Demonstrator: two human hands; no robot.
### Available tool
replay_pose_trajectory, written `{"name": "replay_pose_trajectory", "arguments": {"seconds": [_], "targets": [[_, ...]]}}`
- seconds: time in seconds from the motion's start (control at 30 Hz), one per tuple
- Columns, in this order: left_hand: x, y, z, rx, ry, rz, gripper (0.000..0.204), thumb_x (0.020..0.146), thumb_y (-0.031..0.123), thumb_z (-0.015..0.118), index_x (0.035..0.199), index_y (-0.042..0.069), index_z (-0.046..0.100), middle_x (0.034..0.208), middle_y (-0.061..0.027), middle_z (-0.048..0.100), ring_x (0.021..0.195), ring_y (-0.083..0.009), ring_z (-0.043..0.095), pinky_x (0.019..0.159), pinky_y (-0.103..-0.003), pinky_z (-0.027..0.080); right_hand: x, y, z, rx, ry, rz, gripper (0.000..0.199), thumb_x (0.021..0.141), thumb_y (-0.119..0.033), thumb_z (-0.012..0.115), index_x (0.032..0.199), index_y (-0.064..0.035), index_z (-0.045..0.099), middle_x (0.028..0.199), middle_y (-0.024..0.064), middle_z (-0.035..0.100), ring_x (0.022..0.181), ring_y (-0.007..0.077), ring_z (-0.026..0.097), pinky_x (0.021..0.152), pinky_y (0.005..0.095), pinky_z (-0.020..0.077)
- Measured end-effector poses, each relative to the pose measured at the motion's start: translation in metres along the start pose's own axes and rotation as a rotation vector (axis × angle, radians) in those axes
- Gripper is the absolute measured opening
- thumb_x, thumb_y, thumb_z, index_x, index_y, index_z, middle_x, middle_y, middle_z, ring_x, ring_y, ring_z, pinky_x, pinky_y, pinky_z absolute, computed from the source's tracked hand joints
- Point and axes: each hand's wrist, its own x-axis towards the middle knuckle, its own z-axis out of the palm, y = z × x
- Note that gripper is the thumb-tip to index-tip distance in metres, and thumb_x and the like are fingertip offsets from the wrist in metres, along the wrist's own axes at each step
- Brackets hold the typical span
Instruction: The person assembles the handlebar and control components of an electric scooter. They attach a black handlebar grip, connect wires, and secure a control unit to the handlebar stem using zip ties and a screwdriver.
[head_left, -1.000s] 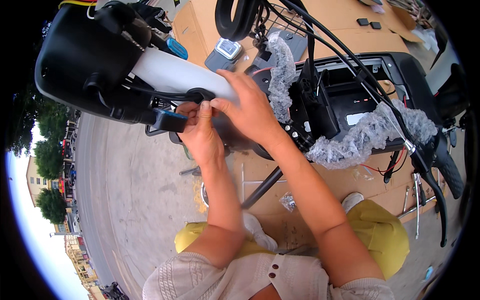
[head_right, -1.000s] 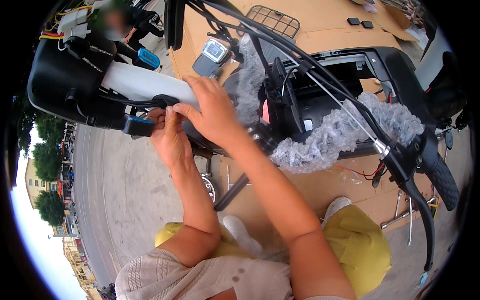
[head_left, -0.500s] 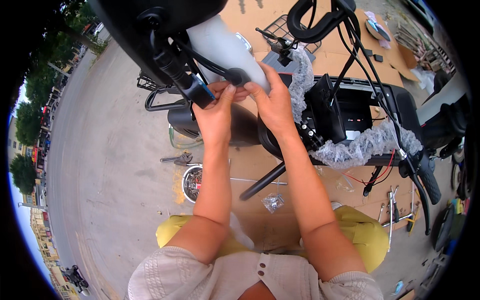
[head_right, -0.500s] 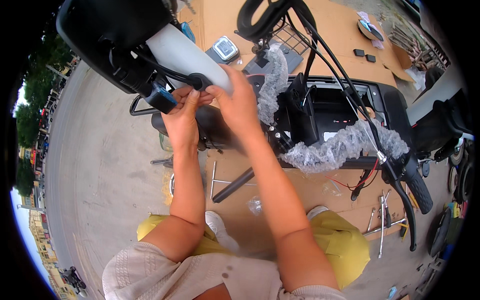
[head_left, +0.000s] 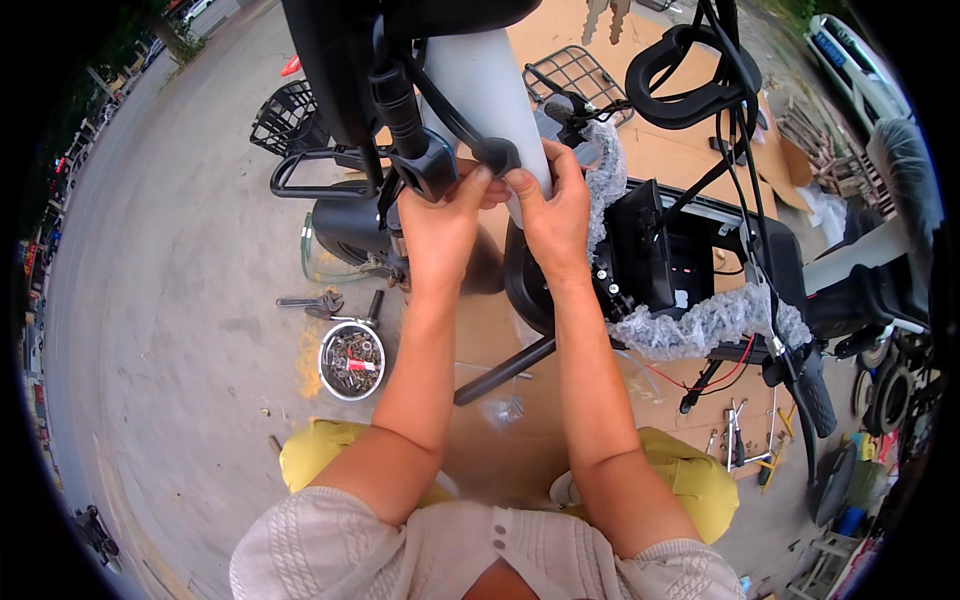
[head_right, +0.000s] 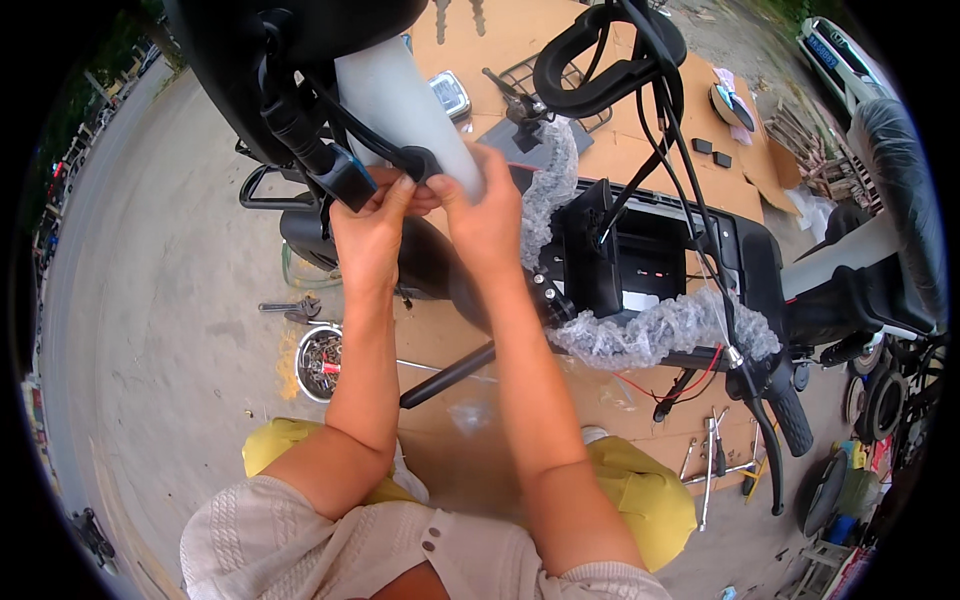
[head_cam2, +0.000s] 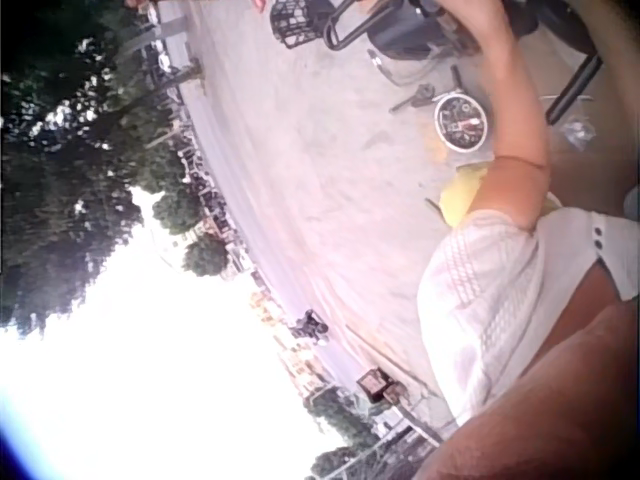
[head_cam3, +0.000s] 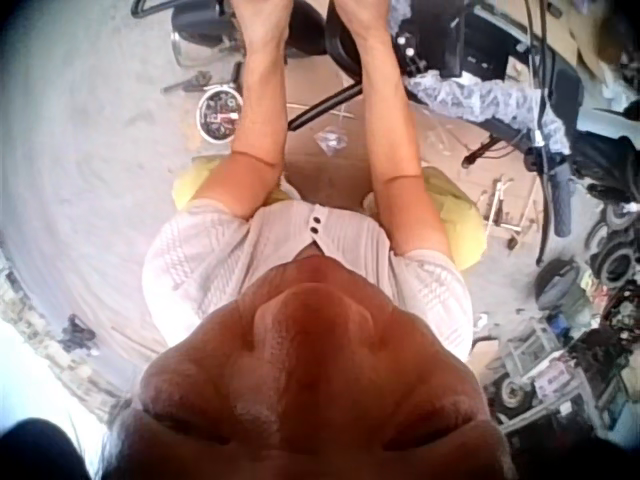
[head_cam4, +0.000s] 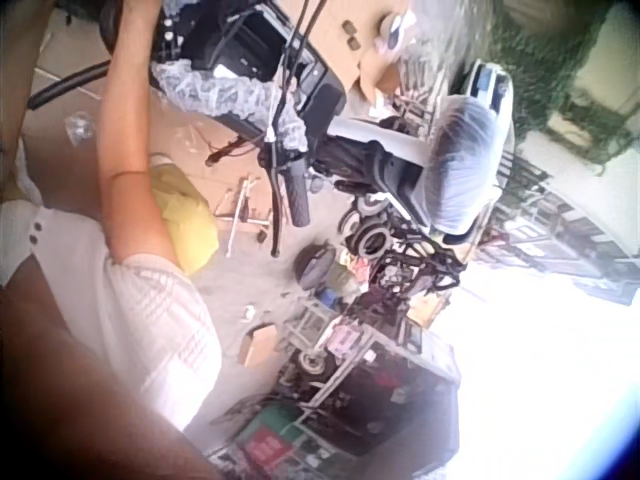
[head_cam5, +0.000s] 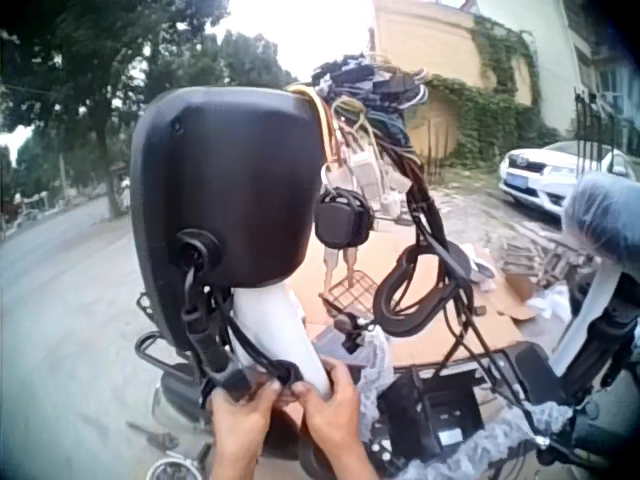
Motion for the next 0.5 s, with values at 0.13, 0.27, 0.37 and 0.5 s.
{"name": "replay_pose_trajectory", "arguments": {"seconds": [0.13, 0.27, 0.37, 0.5], "targets": [[-0.005, -0.007, 0.003, 0.101, 0.055, 0.046, 0.02, 0.093, 0.007, 0.061, 0.105, -0.009, 0.061, 0.086, -0.0123, 0.068, 0.074, -0.0175, 0.067, 0.066, -0.028, 0.054, 0.0, -0.001, -0.004, 0.007, -0.042, 0.038, 0.04, 0.082, -0.011, 0.069, 0.118, 0.0007, 0.056, 0.107, 0.0145, 0.066, 0.1, 0.0205, 0.061, 0.09, 0.0335, 0.0465], [-0.004, -0.014, -0.002, 0.27, -0.013, 0.094, 0.032, 0.096, 0.019, 0.059, 0.121, -0.001, 0.059, 0.109, -0.0119, 0.066, 0.104, -0.021, 0.061, 0.091, -0.032, 0.047, -0.001, -0.007, -0.002, 0.056, -0.064, 0.089, 0.045, 0.081, -0.013, 0.069, 0.121, 0.0008, 0.055, 0.111, 0.0134, 0.064, 0.103, 0.0197, 0.06, 0.091, 0.033, 0.0457], [-0.003, -0.018, 0.0, 0.085, -0.138, -0.059, 0.05, 0.099, 0.039, 0.053, 0.127, -0.002, 0.051, 0.115, -0.0085, 0.06, 0.111, -0.0161, 0.054, 0.099, -0.032, 0.042, -0.005, -0.011, -0.001, 0.041, -0.052, 0.108, 0.05, 0.08, -0.018, 0.071, 0.124, 0.0006, 0.054, 0.112, 0.0137, 0.064, 0.103, 0.0199, 0.059, 0.092, 0.0328, 0.0455], [0.008, -0.061, -0.002, -0.269, -0.266, -0.19, 0.06, 0.096, 0.047, 0.052, 0.133, 0.001, 0.043, 0.127, -0.0079, 0.051, 0.121, -0.0175, 0.047, 0.105, -0.034, 0.035, -0.003, -0.011, 0.004, -0.019, -0.05, 0.124, 0.055, 0.079, -0.022, 0.073, 0.126, 0.0, 0.054, 0.111, 0.0145, 0.065, 0.102, 0.0205, 0.06, 0.091, 0.0328, 0.046]]}}
